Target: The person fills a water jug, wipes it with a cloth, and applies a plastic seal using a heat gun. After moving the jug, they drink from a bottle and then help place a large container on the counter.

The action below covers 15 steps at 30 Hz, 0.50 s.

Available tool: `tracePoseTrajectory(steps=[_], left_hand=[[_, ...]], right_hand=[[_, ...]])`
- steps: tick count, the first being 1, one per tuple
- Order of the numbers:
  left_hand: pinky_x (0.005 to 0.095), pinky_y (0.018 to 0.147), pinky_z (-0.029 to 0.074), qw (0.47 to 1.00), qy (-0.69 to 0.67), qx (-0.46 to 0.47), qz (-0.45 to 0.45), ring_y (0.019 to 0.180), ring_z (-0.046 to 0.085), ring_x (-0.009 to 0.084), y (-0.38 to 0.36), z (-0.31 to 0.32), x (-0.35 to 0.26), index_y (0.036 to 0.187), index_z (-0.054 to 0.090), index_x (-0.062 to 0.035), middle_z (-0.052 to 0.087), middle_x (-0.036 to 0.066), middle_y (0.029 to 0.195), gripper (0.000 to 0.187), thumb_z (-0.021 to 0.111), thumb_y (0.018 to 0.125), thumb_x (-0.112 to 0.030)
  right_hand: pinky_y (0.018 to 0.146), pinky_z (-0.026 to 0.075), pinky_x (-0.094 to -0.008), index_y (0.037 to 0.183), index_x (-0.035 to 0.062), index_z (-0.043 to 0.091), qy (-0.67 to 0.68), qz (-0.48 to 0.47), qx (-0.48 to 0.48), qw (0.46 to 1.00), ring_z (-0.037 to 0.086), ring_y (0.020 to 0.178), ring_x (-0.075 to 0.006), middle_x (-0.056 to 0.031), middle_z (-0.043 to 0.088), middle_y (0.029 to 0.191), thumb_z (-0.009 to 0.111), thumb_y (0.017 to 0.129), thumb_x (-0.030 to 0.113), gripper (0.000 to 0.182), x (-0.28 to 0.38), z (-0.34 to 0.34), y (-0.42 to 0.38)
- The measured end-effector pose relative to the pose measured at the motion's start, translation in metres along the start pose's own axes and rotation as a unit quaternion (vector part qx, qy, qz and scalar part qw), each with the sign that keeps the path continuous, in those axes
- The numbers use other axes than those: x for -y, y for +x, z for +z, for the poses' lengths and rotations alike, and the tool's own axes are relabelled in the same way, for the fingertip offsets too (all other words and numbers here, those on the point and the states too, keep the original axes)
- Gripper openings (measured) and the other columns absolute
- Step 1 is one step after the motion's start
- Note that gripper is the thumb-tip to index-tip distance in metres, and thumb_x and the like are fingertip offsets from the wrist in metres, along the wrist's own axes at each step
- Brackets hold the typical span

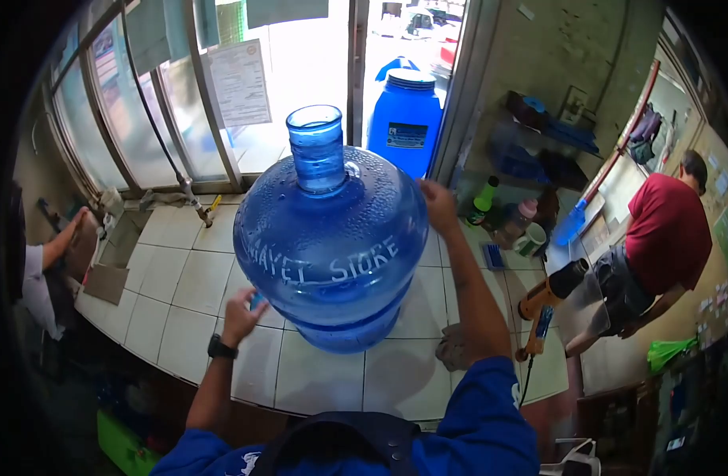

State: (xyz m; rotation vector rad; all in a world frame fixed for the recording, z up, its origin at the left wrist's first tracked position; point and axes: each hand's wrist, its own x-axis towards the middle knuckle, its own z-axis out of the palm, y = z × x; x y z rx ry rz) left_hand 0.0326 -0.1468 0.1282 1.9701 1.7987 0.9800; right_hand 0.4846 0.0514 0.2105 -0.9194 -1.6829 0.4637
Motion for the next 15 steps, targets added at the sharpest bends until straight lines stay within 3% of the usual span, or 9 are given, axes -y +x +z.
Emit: tracePoseTrajectory(steps=[2, 4, 6, 8, 10, 13, 15], left_hand=[[0.0281, 0.067, 0.05, 0.98, -0.176, -0.093, -0.013, 0.072, 0.061, 0.0145, 0.038, -0.029, -0.018, 0.108, 0.064, -0.0023, 0.065, 0.004, 0.086, 0.029, 0.07, 0.085, -0.018], [0.0243, 0.071, 0.048, 0.954, -0.214, -0.194, 0.079, 0.08, 0.058, 0.0085, 0.064, -0.081, -0.09, 0.106, 0.064, -0.0014, 0.064, 0.003, 0.089, 0.02, 0.064, 0.089, -0.013], [0.0236, 0.074, 0.048, 0.915, -0.272, -0.249, 0.164, 0.089, 0.061, 0.0107, 0.083, -0.12, -0.151, 0.11, 0.061, -0.0012, 0.065, 0.008, 0.099, 0.02, 0.061, 0.091, -0.009], [0.0253, 0.079, 0.05, 0.845, -0.398, -0.236, 0.267, 0.096, 0.062, 0.0153, 0.097, -0.136, -0.203, 0.114, 0.057, -0.0015, 0.064, 0.013, 0.109, 0.024, 0.06, 0.091, -0.006], [0.0277, 0.083, 0.051, 0.796, -0.435, -0.198, 0.371, 0.098, 0.063, 0.0185, 0.111, -0.137, -0.248, 0.116, 0.054, -0.0019, 0.063, 0.015, 0.112, 0.031, 0.065, 0.089, -0.009], [0.0274, 0.084, 0.051, 0.827, -0.392, -0.158, 0.371, 0.098, 0.063, 0.0189, 0.121, -0.117, -0.291, 0.114, 0.055, -0.0024, 0.063, 0.014, 0.109, 0.034, 0.07, 0.085, -0.01], [0.0281, 0.084, 0.051, 0.869, -0.325, -0.147, 0.344, 0.097, 0.063, 0.0187, 0.134, -0.098, -0.293, 0.114, 0.055, -0.0025, 0.063, 0.013, 0.107, 0.037, 0.073, 0.083, -0.013]], right_hand=[[0.077, 0.051, -0.027, 0.117, 0.0031, 0.063, 0.012, 0.053, -0.05, 0.997, 0.063, 0.086, -0.0138, -0.0091, 0.068, 0.098, 0.066, 0.088, 0.018, 0.033, 0.048, -0.017, 0.026], [0.081, 0.048, -0.0255, 0.122, 0.003, 0.06, 0.011, -0.004, -0.029, 0.999, 0.062, 0.09, -0.0125, -0.0086, 0.066, 0.101, 0.064, 0.089, 0.017, 0.037, 0.12, -0.033, 0.041], [0.083, 0.048, -0.0268, 0.124, 0.0029, 0.058, 0.065, -0.062, -0.038, 0.995, 0.063, 0.092, -0.0151, -0.0102, 0.066, 0.104, 0.063, 0.09, 0.019, 0.038, 0.178, -0.032, 0.049], [0.084, 0.048, -0.0276, 0.125, 0.0027, 0.057, 0.06, -0.087, -0.034, 0.994, 0.063, 0.094, -0.0165, -0.0105, 0.066, 0.108, 0.063, 0.09, 0.023, 0.041, 0.22, -0.023, 0.052], [0.085, 0.048, -0.0284, 0.126, 0.0026, 0.056, 0.055, -0.112, -0.028, 0.992, 0.063, 0.096, -0.0178, -0.0108, 0.065, 0.111, 0.062, 0.091, 0.027, 0.044, 0.246, -0.01, 0.054], [0.086, 0.048, -0.0314, 0.128, 0.0022, 0.054, 0.1, -0.123, -0.002, 0.987, 0.062, 0.101, -0.0192, -0.0122, 0.062, 0.119, 0.06, 0.091, 0.035, 0.05, 0.269, 0.015, 0.058], [0.084, 0.049, -0.0327, 0.126, 0.003, 0.056, 0.116, -0.095, 0.012, 0.989, 0.062, 0.1, -0.0194, -0.0121, 0.062, 0.116, 0.059, 0.091, 0.037, 0.049, 0.276, 0.029, 0.056]])
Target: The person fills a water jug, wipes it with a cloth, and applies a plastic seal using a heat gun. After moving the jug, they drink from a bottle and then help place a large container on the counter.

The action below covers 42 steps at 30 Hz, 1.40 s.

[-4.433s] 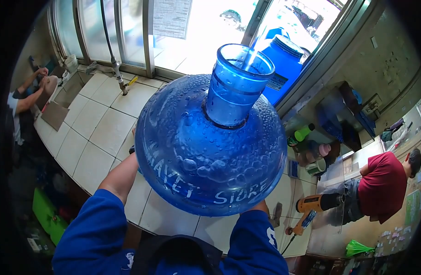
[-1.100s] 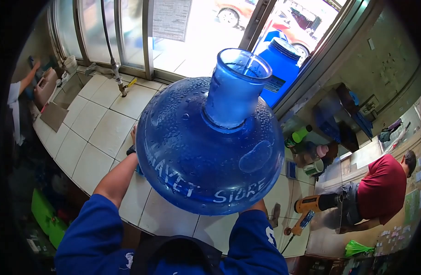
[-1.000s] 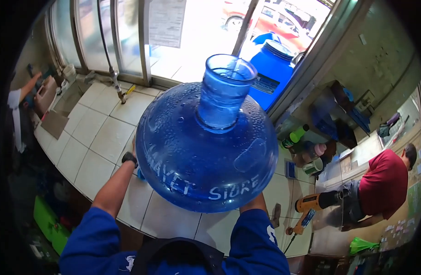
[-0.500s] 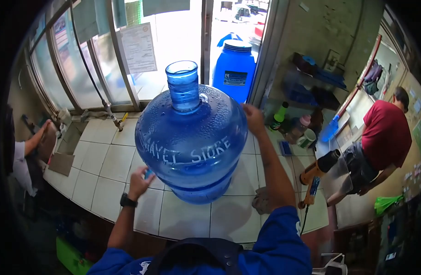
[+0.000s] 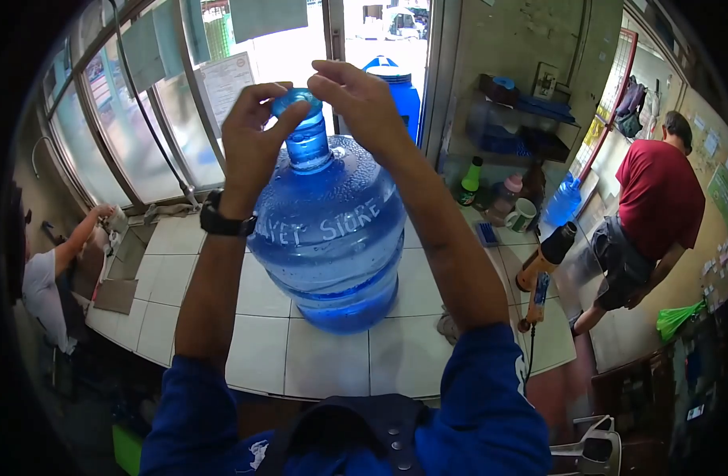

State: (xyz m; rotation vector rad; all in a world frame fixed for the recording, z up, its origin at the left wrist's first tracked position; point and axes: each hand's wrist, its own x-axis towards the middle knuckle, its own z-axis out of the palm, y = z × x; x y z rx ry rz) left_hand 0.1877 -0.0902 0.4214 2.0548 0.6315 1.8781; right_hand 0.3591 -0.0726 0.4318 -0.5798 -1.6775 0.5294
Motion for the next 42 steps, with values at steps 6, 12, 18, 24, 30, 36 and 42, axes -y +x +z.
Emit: tracePoseTrajectory(steps=[6, 12, 18, 24, 30, 36, 42], left_hand=[[0.0304, 0.084, 0.049, 0.997, 0.001, -0.035, -0.065, 0.094, 0.063, 0.0186, 0.003, 0.002, 0.016, 0.112, 0.057, -0.0022, 0.064, 0.009, 0.102, 0.036, 0.068, 0.087, -0.025], [0.035, 0.084, 0.049, 0.983, -0.106, -0.033, -0.148, 0.09, 0.065, 0.0266, -0.003, 0.013, 0.019, 0.113, 0.056, -0.0005, 0.067, 0.013, 0.096, 0.04, 0.045, 0.096, -0.035], [0.0369, 0.084, 0.048, 0.966, 0.0, 0.003, -0.26, 0.092, 0.058, 0.0188, -0.008, 0.017, -0.007, 0.113, 0.057, -0.0083, 0.059, 0.009, 0.103, 0.047, 0.043, 0.093, -0.048], [0.0415, 0.073, 0.051, 0.98, 0.117, 0.019, -0.162, 0.089, 0.059, 0.0197, 0.022, 0.009, 0.055, 0.108, 0.059, -0.0075, 0.059, 0.01, 0.099, 0.04, 0.042, 0.092, -0.04], [0.045, 0.079, 0.05, 0.966, 0.212, 0.035, -0.14, 0.086, 0.064, 0.0392, 0.03, 0.012, 0.053, 0.114, 0.057, -0.0033, 0.063, 0.029, 0.096, 0.036, 0.036, 0.092, -0.023], [0.039, 0.076, 0.049, 0.963, -0.006, 0.008, -0.27, 0.085, 0.063, 0.0289, 0.014, 0.006, 0.024, 0.121, 0.055, -0.0038, 0.064, 0.021, 0.097, 0.056, 0.046, 0.089, -0.049], [0.0339, 0.099, 0.038, 0.973, 0.124, 0.024, -0.192, 0.108, 0.053, 0.0287, -0.051, -0.073, 0.005, 0.133, 0.043, 0.0081, 0.056, 0.02, 0.118, 0.087, 0.054, 0.084, -0.063]], right_hand=[[0.077, 0.049, -0.0354, 0.119, 0.0065, 0.059, 0.266, 0.196, 0.081, 0.94, 0.06, 0.091, -0.0186, -0.0089, 0.06, 0.105, 0.055, 0.092, 0.042, 0.045, -0.012, 0.028, 0.003], [0.075, 0.049, -0.0357, 0.11, 0.0048, 0.059, 0.197, 0.193, 0.014, 0.961, 0.059, 0.087, -0.0186, -0.0092, 0.059, 0.102, 0.055, 0.09, 0.036, 0.038, -0.003, 0.034, 0.0], [0.068, 0.051, -0.0367, 0.103, 0.0001, 0.06, 0.152, 0.164, -0.015, 0.975, 0.061, 0.078, -0.0212, -0.0125, 0.061, 0.094, 0.056, 0.085, 0.027, 0.032, -0.038, 0.044, 0.026], [0.062, 0.052, -0.038, 0.099, -0.0025, 0.06, 0.19, 0.25, -0.025, 0.949, 0.062, 0.069, -0.0224, -0.0138, 0.062, 0.087, 0.057, 0.083, 0.025, 0.032, -0.028, 0.047, 0.033], [0.078, 0.054, -0.0438, 0.116, -0.0024, 0.05, 0.195, 0.24, -0.015, 0.951, 0.065, 0.08, -0.029, -0.0149, 0.062, 0.096, 0.063, 0.085, 0.031, 0.047, -0.016, 0.037, 0.019], [0.088, 0.051, -0.0464, 0.123, -0.0025, 0.048, 0.317, 0.219, 0.032, 0.922, 0.064, 0.091, -0.0324, -0.0204, 0.062, 0.106, 0.065, 0.084, 0.029, 0.054, -0.036, 0.033, 0.018], [0.092, 0.042, -0.0302, 0.134, 0.0044, 0.047, 0.103, 0.138, -0.085, 0.981, 0.056, 0.11, -0.0194, -0.0119, 0.059, 0.123, 0.061, 0.089, 0.04, 0.059, -0.034, -0.09, -0.083]])
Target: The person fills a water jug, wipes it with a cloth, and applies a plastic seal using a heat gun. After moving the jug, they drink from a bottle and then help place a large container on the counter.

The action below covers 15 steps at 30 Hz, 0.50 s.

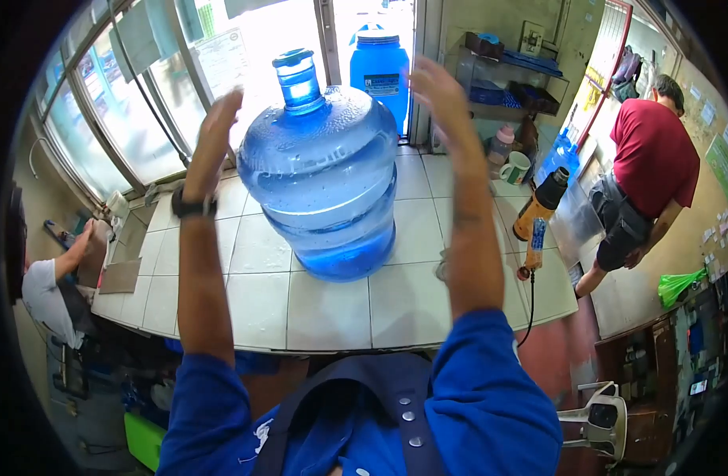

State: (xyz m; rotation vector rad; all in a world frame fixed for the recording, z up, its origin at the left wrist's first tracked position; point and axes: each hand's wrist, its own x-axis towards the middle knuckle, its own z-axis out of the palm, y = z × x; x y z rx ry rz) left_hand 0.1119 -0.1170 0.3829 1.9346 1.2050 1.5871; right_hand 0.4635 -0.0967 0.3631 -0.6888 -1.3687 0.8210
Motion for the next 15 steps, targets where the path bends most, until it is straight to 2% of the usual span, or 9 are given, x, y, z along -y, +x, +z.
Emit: tracePoseTrajectory(steps=[2, 3, 5, 6, 7, 9, 12, 14, 15], left_hand=[[0.0324, 0.087, 0.045, 0.998, 0.056, 0.011, -0.011, 0.095, 0.059, 0.0187, -0.053, -0.033, 0.026, 0.111, 0.059, 0.0046, 0.064, 0.012, 0.101, 0.048, 0.058, 0.091, -0.039], [0.0299, 0.076, 0.047, 0.993, 0.079, -0.004, -0.085, 0.084, 0.06, 0.0133, -0.08, -0.04, 0.045, 0.097, 0.062, 0.0024, 0.065, 0.008, 0.09, 0.036, 0.056, 0.093, -0.032], [0.0268, 0.067, 0.048, 0.974, -0.047, 0.13, -0.178, 0.071, 0.059, 0.0125, -0.143, -0.059, 0.11, 0.095, 0.063, 0.0001, 0.065, 0.007, 0.082, 0.029, 0.054, 0.094, -0.028], [0.0266, 0.066, 0.049, 0.95, -0.118, 0.159, -0.239, 0.069, 0.06, 0.0123, -0.177, -0.054, 0.141, 0.096, 0.063, 0.0003, 0.065, 0.006, 0.079, 0.025, 0.055, 0.095, -0.024], [0.0282, 0.069, 0.051, 0.918, -0.097, 0.246, -0.297, 0.077, 0.063, 0.0143, -0.198, -0.049, 0.131, 0.096, 0.063, -0.0005, 0.065, 0.007, 0.083, 0.027, 0.055, 0.095, -0.026], [0.0308, 0.07, 0.053, 0.877, -0.102, 0.31, -0.352, 0.078, 0.064, 0.0149, -0.243, -0.02, 0.139, 0.102, 0.063, 0.0006, 0.066, 0.009, 0.09, 0.025, 0.058, 0.094, -0.023], [0.0308, 0.075, 0.053, 0.842, -0.102, 0.416, -0.328, 0.081, 0.064, 0.016, -0.261, 0.039, 0.105, 0.108, 0.062, 0.0014, 0.066, 0.01, 0.094, 0.026, 0.063, 0.092, -0.019], [0.0309, 0.079, 0.051, 0.876, -0.085, 0.431, -0.197, 0.087, 0.065, 0.0175, -0.258, 0.073, 0.077, 0.113, 0.061, 0.0004, 0.067, 0.009, 0.095, 0.032, 0.066, 0.089, -0.021], [0.0307, 0.08, 0.05, 0.908, -0.121, 0.362, -0.172, 0.088, 0.064, 0.0184, -0.255, 0.089, 0.057, 0.112, 0.062, -0.0004, 0.067, 0.008, 0.094, 0.033, 0.069, 0.087, -0.021]], right_hand=[[0.083, 0.046, -0.0259, 0.128, 0.0045, 0.054, -0.184, 0.023, 0.026, 0.982, 0.061, 0.092, -0.0155, -0.0031, 0.063, 0.102, 0.058, 0.092, 0.027, 0.043, -0.059, -0.087, -0.042], [0.083, 0.048, -0.0275, 0.129, 0.0049, 0.054, -0.331, 0.082, 0.057, 0.938, 0.062, 0.092, -0.0166, -0.0053, 0.064, 0.103, 0.059, 0.091, 0.028, 0.045, -0.089, -0.121, -0.075], [0.097, 0.042, -0.0392, 0.119, 0.0087, 0.06, -0.59, 0.16, 0.219, 0.76, 0.054, 0.113, -0.0278, -0.0138, 0.056, 0.124, 0.069, 0.081, 0.036, 0.047, -0.15, -0.175, -0.154], [0.102, 0.037, -0.0426, 0.119, 0.0108, 0.061, -0.55, 0.238, 0.313, 0.737, 0.047, 0.121, -0.0322, -0.0151, 0.052, 0.131, 0.074, 0.074, 0.036, 0.053, -0.185, -0.194, -0.191], [0.096, 0.042, -0.0416, 0.119, 0.0115, 0.061, -0.563, 0.222, 0.342, 0.719, 0.053, 0.113, -0.0335, -0.0157, 0.057, 0.123, 0.074, 0.071, 0.032, 0.054, -0.169, -0.173, -0.218], [0.083, 0.05, -0.0406, 0.111, 0.0067, 0.064, -0.535, 0.248, 0.232, 0.774, 0.064, 0.094, -0.032, -0.0154, 0.066, 0.105, 0.075, 0.067, 0.042, 0.057, -0.115, -0.124, -0.236], [0.078, 0.051, -0.0373, 0.105, 0.0058, 0.065, -0.472, 0.248, 0.319, 0.784, 0.065, 0.086, -0.0292, -0.0121, 0.067, 0.094, 0.076, 0.068, 0.037, 0.049, -0.12, -0.102, -0.241], [0.075, 0.051, -0.0357, 0.102, 0.0053, 0.065, -0.443, 0.238, 0.36, 0.786, 0.065, 0.082, -0.0278, -0.0105, 0.068, 0.089, 0.077, 0.068, 0.034, 0.046, -0.094, -0.067, -0.221], [0.075, 0.051, -0.0336, 0.101, 0.0048, 0.065, -0.362, 0.253, 0.359, 0.823, 0.065, 0.081, -0.0244, -0.0097, 0.067, 0.088, 0.078, 0.069, 0.028, 0.041, -0.06, -0.042, -0.206]])
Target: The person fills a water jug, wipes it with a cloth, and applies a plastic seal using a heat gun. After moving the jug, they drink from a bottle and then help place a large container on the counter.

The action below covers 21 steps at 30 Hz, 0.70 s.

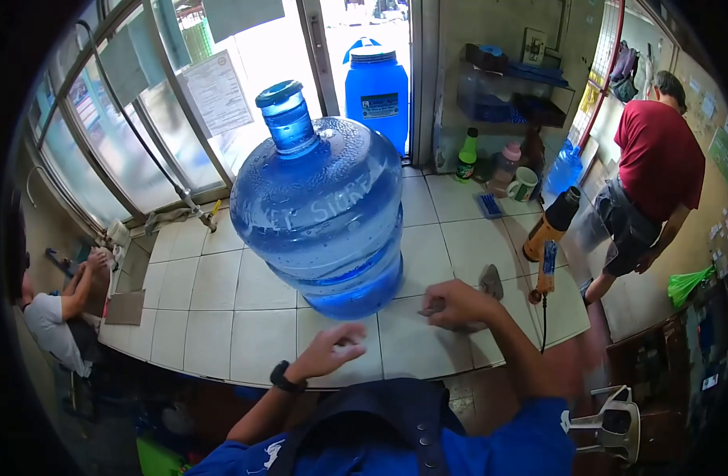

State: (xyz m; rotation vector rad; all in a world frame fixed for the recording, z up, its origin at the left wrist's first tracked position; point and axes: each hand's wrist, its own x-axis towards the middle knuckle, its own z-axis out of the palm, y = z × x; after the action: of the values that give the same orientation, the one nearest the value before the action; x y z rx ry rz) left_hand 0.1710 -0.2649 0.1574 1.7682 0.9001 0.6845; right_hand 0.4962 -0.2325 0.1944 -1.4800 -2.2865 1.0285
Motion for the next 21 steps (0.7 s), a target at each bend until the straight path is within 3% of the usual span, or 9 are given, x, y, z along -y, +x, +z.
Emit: tracePoseTrajectory(steps=[2, 4, 5, 8, 10, 13, 16, 17, 21], left_hand=[[0.0305, 0.082, 0.049, 0.996, -0.032, -0.063, 0.045, 0.089, 0.064, 0.0193, 0.014, 0.018, -0.04, 0.112, 0.062, -0.0011, 0.067, 0.007, 0.093, 0.035, 0.071, 0.085, -0.021], [0.0324, 0.086, 0.048, 0.979, -0.019, -0.117, 0.164, 0.098, 0.061, 0.0186, 0.029, 0.017, -0.067, 0.124, 0.055, -0.0041, 0.065, 0.008, 0.108, 0.048, 0.073, 0.083, -0.022], [0.0324, 0.086, 0.048, 0.979, -0.017, -0.117, 0.164, 0.098, 0.061, 0.0186, 0.035, 0.01, -0.071, 0.124, 0.055, -0.0041, 0.065, 0.008, 0.108, 0.048, 0.073, 0.083, -0.022], [0.0326, 0.083, 0.049, 0.977, 0.086, 0.005, 0.193, 0.096, 0.061, 0.0208, 0.041, -0.02, -0.075, 0.121, 0.056, -0.0041, 0.063, 0.011, 0.108, 0.053, 0.077, 0.078, -0.026], [0.0327, 0.082, 0.049, 0.976, 0.087, 0.008, 0.2, 0.094, 0.062, 0.0213, 0.034, -0.039, -0.076, 0.12, 0.057, -0.0041, 0.064, 0.011, 0.105, 0.051, 0.077, 0.077, -0.024], [0.0329, 0.08, 0.048, 0.971, 0.092, 0.012, 0.219, 0.09, 0.062, 0.0224, 0.028, -0.052, -0.095, 0.117, 0.059, -0.0043, 0.064, 0.011, 0.1, 0.049, 0.078, 0.074, -0.019], [0.0307, 0.078, 0.05, 0.941, -0.085, -0.203, 0.258, 0.084, 0.064, 0.0211, 0.019, -0.035, -0.153, 0.096, 0.065, -0.0007, 0.066, 0.01, 0.088, 0.026, 0.071, 0.073, -0.013], [0.0307, 0.078, 0.05, 0.942, -0.085, -0.204, 0.253, 0.084, 0.064, 0.0211, 0.02, -0.036, -0.152, 0.096, 0.065, -0.0007, 0.066, 0.01, 0.088, 0.026, 0.071, 0.073, -0.013], [0.0303, 0.069, 0.051, 0.953, 0.186, -0.14, 0.192, 0.077, 0.065, 0.0207, 0.023, -0.052, -0.142, 0.099, 0.065, 0.0008, 0.066, 0.011, 0.088, 0.031, 0.068, 0.069, -0.007]], right_hand=[[0.074, 0.05, -0.0315, 0.099, 0.0042, 0.064, 0.089, -0.023, 0.013, 0.996, 0.064, 0.079, -0.021, -0.0089, 0.066, 0.087, 0.079, 0.07, 0.021, 0.037, 0.066, -0.021, -0.005], [0.072, 0.049, -0.0276, 0.095, 0.005, 0.063, 0.139, -0.205, -0.039, 0.968, 0.061, 0.079, -0.0148, -0.0048, 0.064, 0.088, 0.08, 0.071, 0.011, 0.03, 0.102, -0.039, -0.005], [0.072, 0.049, -0.0276, 0.095, 0.005, 0.063, 0.14, -0.206, -0.04, 0.968, 0.061, 0.079, -0.0148, -0.0048, 0.064, 0.088, 0.08, 0.071, 0.011, 0.03, 0.117, -0.049, -0.01], [0.07, 0.048, -0.0259, 0.09, 0.0064, 0.061, 0.221, -0.238, -0.094, 0.941, 0.058, 0.083, -0.0119, -0.0023, 0.061, 0.092, 0.08, 0.071, 0.007, 0.027, 0.145, -0.072, -0.015], [0.068, 0.047, -0.0241, 0.086, 0.0076, 0.06, 0.275, -0.384, -0.223, 0.853, 0.056, 0.087, -0.0104, -0.0023, 0.059, 0.095, 0.078, 0.073, 0.004, 0.023, 0.151, -0.083, -0.01], [0.066, 0.048, -0.0246, 0.085, 0.0072, 0.059, 0.266, -0.404, -0.289, 0.827, 0.057, 0.085, -0.0101, -0.0042, 0.059, 0.094, 0.078, 0.073, 0.004, 0.022, 0.157, -0.103, -0.004], [0.066, 0.048, -0.0248, 0.084, 0.0071, 0.057, 0.204, -0.435, -0.321, 0.816, 0.057, 0.082, -0.0107, -0.0062, 0.059, 0.091, 0.076, 0.073, 0.001, 0.023, 0.179, -0.106, 0.005], [0.067, 0.048, -0.0248, 0.083, 0.0073, 0.055, 0.146, -0.453, -0.321, 0.819, 0.058, 0.079, -0.0115, -0.0074, 0.059, 0.089, 0.075, 0.074, -0.001, 0.024, 0.192, -0.101, 0.01], [0.07, 0.049, -0.026, 0.083, 0.0072, 0.052, 0.161, -0.481, -0.276, 0.816, 0.06, 0.078, -0.0128, -0.0101, 0.061, 0.089, 0.073, 0.076, -0.002, 0.024, 0.224, -0.1, 0.006]])
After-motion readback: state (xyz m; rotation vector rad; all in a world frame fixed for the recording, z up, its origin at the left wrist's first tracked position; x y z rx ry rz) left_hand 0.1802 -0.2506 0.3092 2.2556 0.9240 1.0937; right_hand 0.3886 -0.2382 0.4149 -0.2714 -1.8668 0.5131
